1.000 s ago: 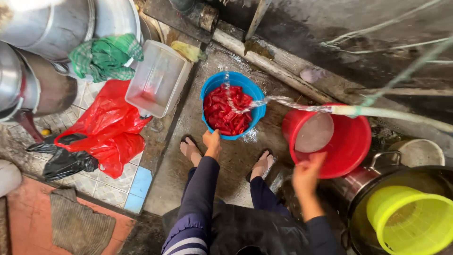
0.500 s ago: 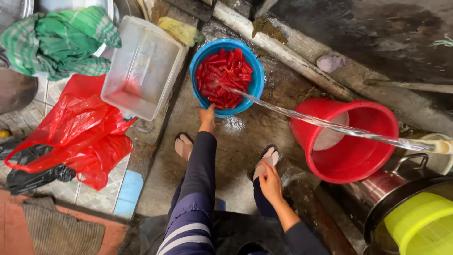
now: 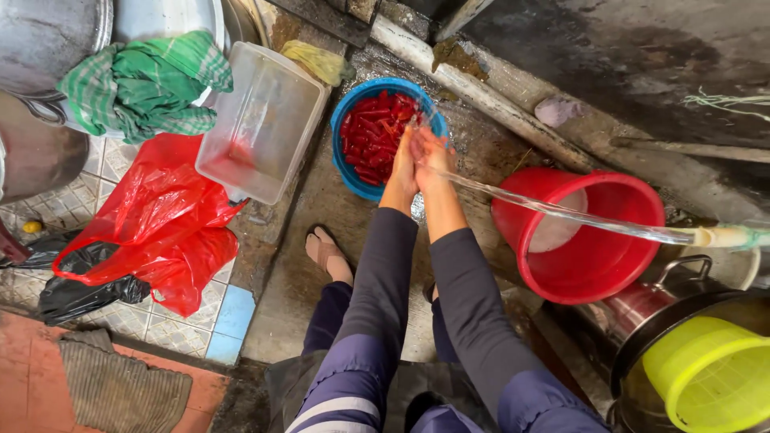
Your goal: Washing red chilies in a plastic basin and scrubbing a large metal pot with soap and a scouring pad.
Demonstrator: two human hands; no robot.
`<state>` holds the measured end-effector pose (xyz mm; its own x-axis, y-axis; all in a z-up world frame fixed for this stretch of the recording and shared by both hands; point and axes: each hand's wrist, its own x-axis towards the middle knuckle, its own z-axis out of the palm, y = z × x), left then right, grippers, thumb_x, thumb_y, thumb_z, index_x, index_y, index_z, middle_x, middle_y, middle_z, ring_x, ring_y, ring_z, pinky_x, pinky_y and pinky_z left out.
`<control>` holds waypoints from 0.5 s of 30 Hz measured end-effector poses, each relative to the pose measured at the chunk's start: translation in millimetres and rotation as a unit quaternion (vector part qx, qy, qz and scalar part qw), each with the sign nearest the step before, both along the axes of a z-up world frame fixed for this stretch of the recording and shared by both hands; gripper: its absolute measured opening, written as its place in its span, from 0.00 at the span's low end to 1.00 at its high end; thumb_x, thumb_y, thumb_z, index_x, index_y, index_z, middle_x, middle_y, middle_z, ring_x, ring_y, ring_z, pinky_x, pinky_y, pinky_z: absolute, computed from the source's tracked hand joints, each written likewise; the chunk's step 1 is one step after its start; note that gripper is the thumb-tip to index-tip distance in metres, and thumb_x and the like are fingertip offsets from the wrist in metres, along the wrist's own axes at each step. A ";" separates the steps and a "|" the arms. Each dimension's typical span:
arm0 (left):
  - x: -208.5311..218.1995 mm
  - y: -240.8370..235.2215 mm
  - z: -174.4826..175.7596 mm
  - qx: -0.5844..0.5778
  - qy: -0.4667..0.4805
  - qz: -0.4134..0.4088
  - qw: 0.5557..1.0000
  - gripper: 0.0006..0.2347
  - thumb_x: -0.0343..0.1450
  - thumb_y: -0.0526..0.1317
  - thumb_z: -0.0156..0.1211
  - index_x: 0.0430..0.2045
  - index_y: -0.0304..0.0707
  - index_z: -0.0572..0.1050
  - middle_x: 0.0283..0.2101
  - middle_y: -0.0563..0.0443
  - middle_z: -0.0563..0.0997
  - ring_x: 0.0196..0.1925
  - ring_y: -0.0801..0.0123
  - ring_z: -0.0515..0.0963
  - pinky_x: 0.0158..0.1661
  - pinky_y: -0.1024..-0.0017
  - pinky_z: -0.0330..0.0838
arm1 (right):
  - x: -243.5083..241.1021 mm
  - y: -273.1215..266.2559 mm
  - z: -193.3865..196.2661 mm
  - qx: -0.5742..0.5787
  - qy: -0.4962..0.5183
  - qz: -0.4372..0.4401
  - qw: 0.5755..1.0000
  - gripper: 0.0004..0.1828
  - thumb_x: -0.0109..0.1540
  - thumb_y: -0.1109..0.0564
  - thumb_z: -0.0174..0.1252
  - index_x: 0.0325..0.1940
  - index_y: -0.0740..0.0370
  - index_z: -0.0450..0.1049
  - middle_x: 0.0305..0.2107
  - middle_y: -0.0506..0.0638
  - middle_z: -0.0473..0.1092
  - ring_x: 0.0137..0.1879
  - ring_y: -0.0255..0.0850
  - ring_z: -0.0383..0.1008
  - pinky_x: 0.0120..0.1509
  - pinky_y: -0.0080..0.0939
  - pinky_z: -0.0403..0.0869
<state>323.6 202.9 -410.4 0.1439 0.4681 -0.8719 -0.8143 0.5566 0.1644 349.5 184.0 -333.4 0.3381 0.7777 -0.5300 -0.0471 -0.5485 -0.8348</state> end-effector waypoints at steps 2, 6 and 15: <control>-4.0 -10.6 33.6 0.020 -0.191 -0.001 0.981 0.24 0.70 0.65 0.60 0.44 0.46 0.81 0.43 0.45 0.86 0.46 0.58 0.85 0.51 0.59 0.79 | -5.2 -1.9 -7.9 -0.016 -0.018 0.016 1.000 0.14 0.65 0.47 0.57 0.27 0.52 0.77 0.24 0.43 0.70 0.35 0.31 0.64 0.42 0.31 0.66; -4.7 15.6 25.1 -0.031 0.228 -0.324 0.918 0.38 0.69 0.68 0.45 0.58 0.28 0.74 0.64 0.26 0.72 0.71 0.49 0.65 0.72 0.59 0.55 | -15.0 -16.9 -15.4 -0.027 -0.037 0.026 0.999 0.13 0.64 0.46 0.57 0.29 0.52 0.77 0.26 0.44 0.71 0.37 0.33 0.66 0.44 0.32 0.66; 14.1 -23.5 -144.5 0.384 0.667 -0.490 0.410 0.24 0.73 0.42 0.53 0.67 0.61 0.65 0.63 0.53 0.77 0.69 0.49 0.70 0.58 0.51 0.73 | 23.8 -42.1 -35.5 -0.071 -0.090 0.061 0.992 0.12 0.63 0.44 0.60 0.32 0.50 0.79 0.31 0.44 0.74 0.44 0.36 0.69 0.50 0.37 0.69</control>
